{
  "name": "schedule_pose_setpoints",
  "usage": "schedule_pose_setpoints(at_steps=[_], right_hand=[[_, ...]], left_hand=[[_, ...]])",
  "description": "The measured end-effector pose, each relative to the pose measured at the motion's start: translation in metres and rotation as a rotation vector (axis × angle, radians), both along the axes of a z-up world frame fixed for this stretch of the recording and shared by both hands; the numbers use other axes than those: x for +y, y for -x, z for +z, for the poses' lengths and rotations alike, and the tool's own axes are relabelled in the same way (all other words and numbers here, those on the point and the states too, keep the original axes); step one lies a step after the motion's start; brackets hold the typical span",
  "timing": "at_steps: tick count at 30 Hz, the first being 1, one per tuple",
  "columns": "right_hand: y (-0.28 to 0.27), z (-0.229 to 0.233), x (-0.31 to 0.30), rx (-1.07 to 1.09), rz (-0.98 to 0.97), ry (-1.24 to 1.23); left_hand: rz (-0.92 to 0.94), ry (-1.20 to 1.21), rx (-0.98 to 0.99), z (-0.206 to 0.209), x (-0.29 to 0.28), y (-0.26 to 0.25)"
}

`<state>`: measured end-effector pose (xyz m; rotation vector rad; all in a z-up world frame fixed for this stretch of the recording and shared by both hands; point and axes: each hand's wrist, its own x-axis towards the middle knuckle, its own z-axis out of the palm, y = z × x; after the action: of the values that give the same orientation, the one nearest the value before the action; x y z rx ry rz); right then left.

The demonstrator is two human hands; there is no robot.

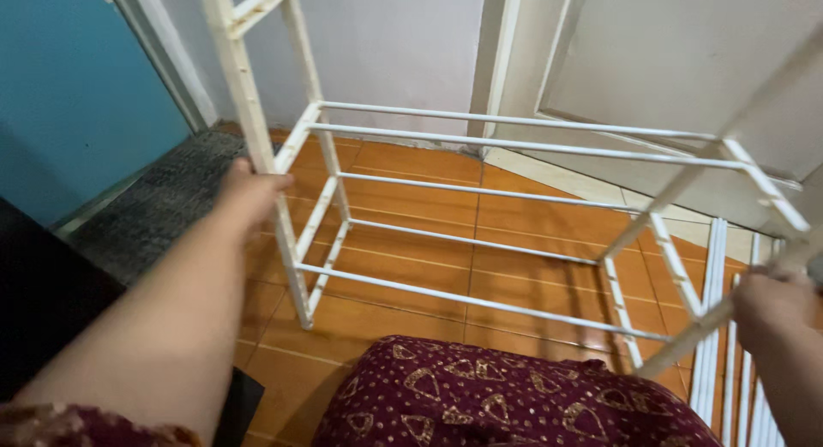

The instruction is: The person assembles a white plastic drying rack by inserting horizontal rods into vertical frame slots. They pick up rods from the floor, align them with the frame, and press them into place, repeating this for multiple levels.

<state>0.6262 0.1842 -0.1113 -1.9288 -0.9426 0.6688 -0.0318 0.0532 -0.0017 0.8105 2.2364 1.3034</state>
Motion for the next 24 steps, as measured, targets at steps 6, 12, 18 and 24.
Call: schedule_pose_setpoints(at_steps=[6,12,18,24], right_hand=[[0.019,-0.045,0.006,-0.175,0.034,0.166],[0.064,-0.053,-0.008,-0.445,0.158,0.197],[0.161,0.013,0.0,-0.635,0.549,-0.548],[0.259,0.102,0.039,-0.642,0.927,-0.902]], left_hand=[[-0.055,-0.047,0.077,0.0,-0.016,-0.044],[0.142,-0.273,0.452,-0.005,-0.04,-0.111],[-0.323,-0.519,0.958,0.002,-0.022,-0.146],[-0.284,0.153,0.802,0.061,0.075,-0.095]])
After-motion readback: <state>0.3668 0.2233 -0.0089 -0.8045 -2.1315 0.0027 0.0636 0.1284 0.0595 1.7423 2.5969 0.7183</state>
